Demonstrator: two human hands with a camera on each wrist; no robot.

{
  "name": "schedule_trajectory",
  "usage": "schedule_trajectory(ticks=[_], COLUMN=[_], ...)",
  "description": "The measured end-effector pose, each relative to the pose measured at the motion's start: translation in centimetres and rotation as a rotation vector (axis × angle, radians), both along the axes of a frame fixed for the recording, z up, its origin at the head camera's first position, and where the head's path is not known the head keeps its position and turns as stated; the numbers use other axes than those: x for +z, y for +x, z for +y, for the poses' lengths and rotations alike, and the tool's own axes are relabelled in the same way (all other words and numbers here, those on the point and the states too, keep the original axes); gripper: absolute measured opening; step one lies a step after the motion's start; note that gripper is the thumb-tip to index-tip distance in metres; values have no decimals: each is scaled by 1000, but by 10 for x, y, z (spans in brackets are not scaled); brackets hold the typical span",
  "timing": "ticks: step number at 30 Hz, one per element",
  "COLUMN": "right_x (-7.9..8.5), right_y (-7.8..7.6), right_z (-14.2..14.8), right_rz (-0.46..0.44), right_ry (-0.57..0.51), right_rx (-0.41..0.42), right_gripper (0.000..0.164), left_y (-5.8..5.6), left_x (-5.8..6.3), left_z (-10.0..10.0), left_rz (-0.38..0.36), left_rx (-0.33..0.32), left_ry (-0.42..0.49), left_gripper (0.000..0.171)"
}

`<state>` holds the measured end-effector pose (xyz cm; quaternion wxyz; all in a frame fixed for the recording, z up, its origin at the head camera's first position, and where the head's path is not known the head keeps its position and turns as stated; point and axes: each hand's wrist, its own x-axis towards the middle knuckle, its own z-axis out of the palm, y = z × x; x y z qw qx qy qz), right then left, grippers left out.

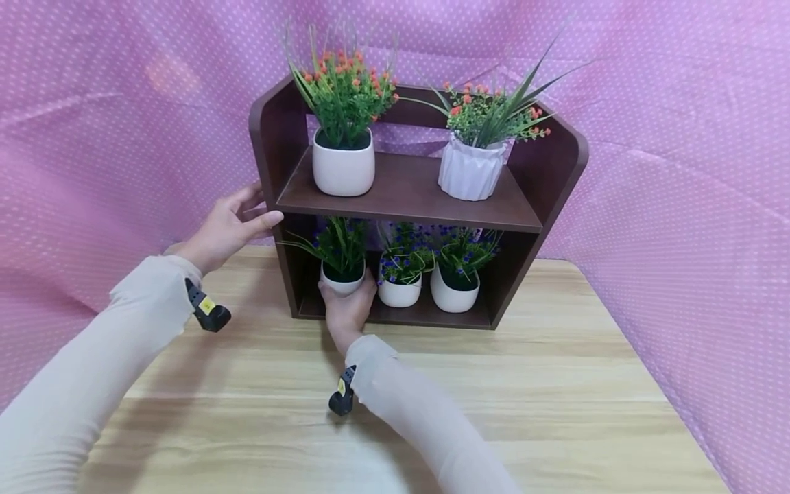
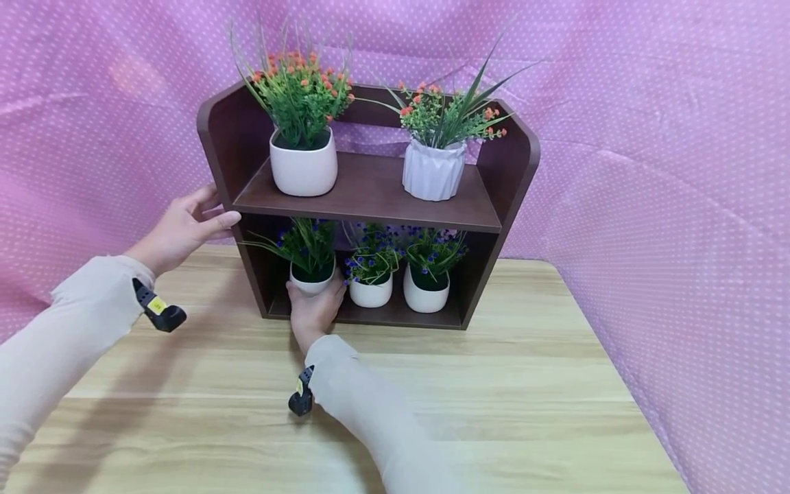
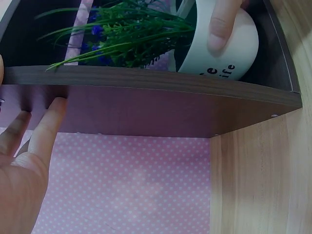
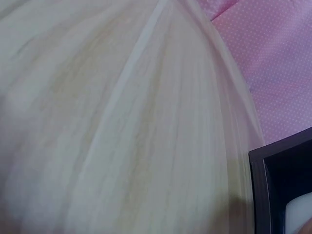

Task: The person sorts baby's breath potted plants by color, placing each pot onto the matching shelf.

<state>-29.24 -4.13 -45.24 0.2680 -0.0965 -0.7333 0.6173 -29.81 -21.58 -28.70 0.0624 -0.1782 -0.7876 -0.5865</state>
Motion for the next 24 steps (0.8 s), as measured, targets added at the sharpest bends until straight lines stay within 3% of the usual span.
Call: schedule_trajectory(ticks=[9, 24], right_x=[-9, -17], right_y=[-4, -8], right_z=[1, 6], right_rz=[3, 56], right_ry=[39, 99], right_rx=[-79, -4], right_gripper=[89, 89], left_y=[-1, 0], left_x=[-1, 0], left_z=[3, 2], left_rz=[-6, -13], left_rx=[-17, -5], left_ry=[20, -8], left_gripper=[66, 67])
